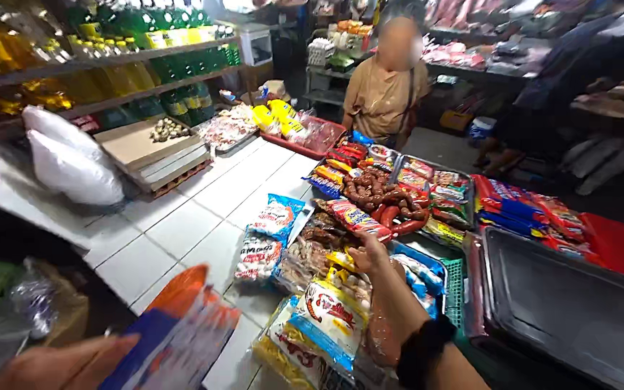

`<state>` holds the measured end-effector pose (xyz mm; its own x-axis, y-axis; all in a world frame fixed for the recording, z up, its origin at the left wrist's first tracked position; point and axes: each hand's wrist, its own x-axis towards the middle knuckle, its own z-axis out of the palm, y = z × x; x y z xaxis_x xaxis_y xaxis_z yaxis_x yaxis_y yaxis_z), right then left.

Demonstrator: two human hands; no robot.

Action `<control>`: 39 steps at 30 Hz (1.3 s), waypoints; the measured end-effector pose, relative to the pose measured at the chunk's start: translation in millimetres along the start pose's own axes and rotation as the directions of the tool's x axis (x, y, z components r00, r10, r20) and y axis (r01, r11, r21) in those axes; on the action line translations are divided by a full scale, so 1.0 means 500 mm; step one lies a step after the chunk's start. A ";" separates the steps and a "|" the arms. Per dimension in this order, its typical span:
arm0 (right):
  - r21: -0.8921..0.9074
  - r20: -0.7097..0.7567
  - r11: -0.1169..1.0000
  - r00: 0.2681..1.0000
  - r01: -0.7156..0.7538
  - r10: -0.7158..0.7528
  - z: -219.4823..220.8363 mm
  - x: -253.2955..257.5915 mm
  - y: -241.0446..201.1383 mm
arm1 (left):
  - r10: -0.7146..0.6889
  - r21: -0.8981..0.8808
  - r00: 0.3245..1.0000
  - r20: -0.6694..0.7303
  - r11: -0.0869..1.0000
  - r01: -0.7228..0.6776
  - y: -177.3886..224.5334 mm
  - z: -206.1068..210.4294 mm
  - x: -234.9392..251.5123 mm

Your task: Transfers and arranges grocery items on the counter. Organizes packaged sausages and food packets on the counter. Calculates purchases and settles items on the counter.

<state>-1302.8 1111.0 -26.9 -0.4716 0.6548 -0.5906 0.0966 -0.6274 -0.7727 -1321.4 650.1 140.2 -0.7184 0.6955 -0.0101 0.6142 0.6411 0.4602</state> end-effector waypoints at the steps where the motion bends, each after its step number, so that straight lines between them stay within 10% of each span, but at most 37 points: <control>1: -0.077 0.119 0.996 0.993 0.035 -0.026 -0.005 -0.032 0.010 | 0.048 -0.014 0.999 -0.025 0.999 -0.048 0.017 -0.011 0.033; 5: -0.104 0.665 0.991 0.747 0.090 0.002 -0.048 -0.139 0.079 | 0.040 -0.129 0.990 -0.136 0.990 -0.057 0.096 -0.033 0.176; 9: 0.072 0.788 0.988 0.615 -0.136 0.027 -0.075 -0.176 0.104 | 0.062 -0.613 0.996 -0.057 0.786 -0.084 0.128 0.035 0.344; 15: -0.048 0.335 0.968 0.917 0.248 -0.218 -0.086 -0.077 0.042 | 0.028 -0.835 1.000 0.008 0.549 -0.008 0.070 0.300 0.554; 19: -0.237 0.291 0.885 0.899 0.400 -0.328 -0.127 0.004 0.002 | -0.245 -0.864 0.965 0.091 0.462 0.199 0.006 0.490 0.596; 21: -0.470 0.415 0.700 0.835 0.537 -0.362 -0.146 0.025 -0.003 | -0.309 -0.829 0.941 0.138 0.484 0.280 -0.040 0.537 0.597; 24: -0.735 0.590 0.254 0.778 0.629 -0.217 -0.136 0.022 0.020 | -0.352 -0.350 0.914 0.202 0.846 0.403 -0.072 0.528 0.588; 28: -0.773 0.635 -0.056 0.771 0.632 -0.049 -0.102 0.027 0.082 | -0.226 0.068 0.962 0.154 0.974 0.218 -0.059 0.518 0.594; 39: -0.743 0.571 0.121 0.718 0.658 -0.397 -0.119 0.022 0.150 | 0.294 0.018 0.891 0.345 0.947 -0.320 0.175 0.662 0.611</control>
<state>-1248.6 1096.5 -105.2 -0.8779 0.4786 0.0158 0.3526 0.6684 -0.6549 -1379.2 1025.9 -116.5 -0.3470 0.9205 -0.1796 0.8175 0.3907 0.4232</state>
